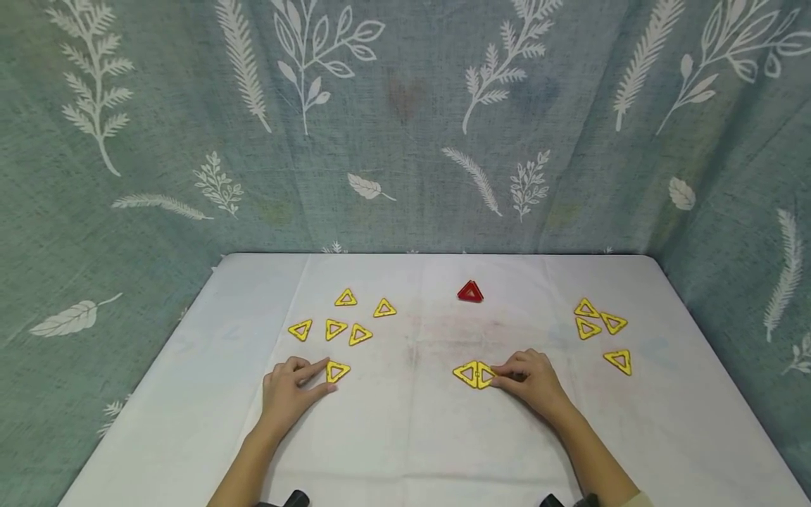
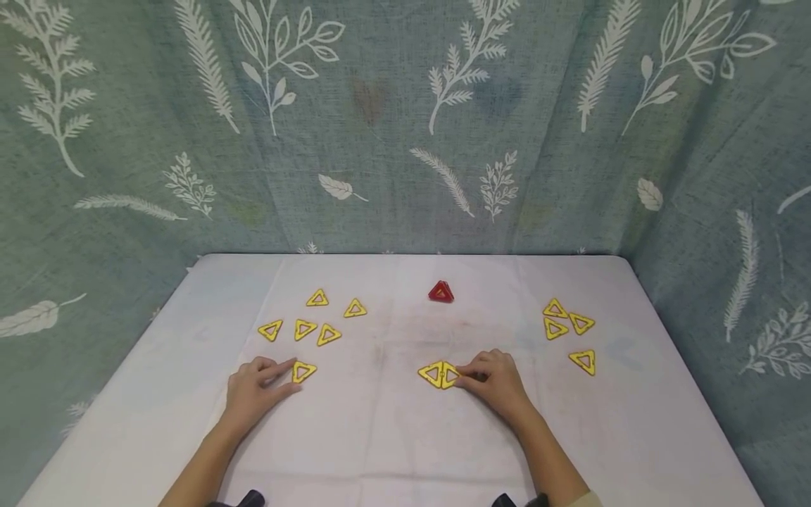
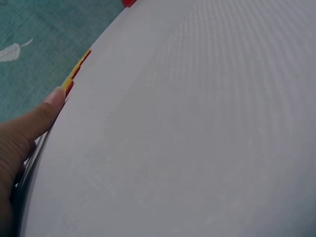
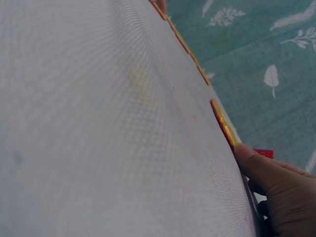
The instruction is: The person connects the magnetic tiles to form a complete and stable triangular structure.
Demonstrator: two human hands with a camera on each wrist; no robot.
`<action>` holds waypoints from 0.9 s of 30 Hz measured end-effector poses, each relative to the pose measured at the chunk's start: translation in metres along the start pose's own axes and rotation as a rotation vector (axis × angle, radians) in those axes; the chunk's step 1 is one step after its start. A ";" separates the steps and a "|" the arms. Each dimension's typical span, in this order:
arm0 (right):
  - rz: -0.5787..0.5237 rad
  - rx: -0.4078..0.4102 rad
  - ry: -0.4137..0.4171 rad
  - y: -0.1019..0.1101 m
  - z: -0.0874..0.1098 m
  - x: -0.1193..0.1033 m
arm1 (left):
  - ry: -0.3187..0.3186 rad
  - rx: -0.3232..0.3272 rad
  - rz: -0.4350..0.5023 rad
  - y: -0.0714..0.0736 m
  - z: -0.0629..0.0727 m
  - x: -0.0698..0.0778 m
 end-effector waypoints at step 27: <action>-0.014 -0.008 0.007 0.002 0.000 0.000 | -0.150 0.005 0.005 -0.029 0.013 0.045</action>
Point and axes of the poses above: each hand's wrist, its own z-axis away from the middle knuckle, its own y-axis out of the back of the hand, x = y × z, the point moved 1 cm from there along -z, towards the middle knuckle, and after that the axes turned 6 degrees about y, right-handed, at the moved point
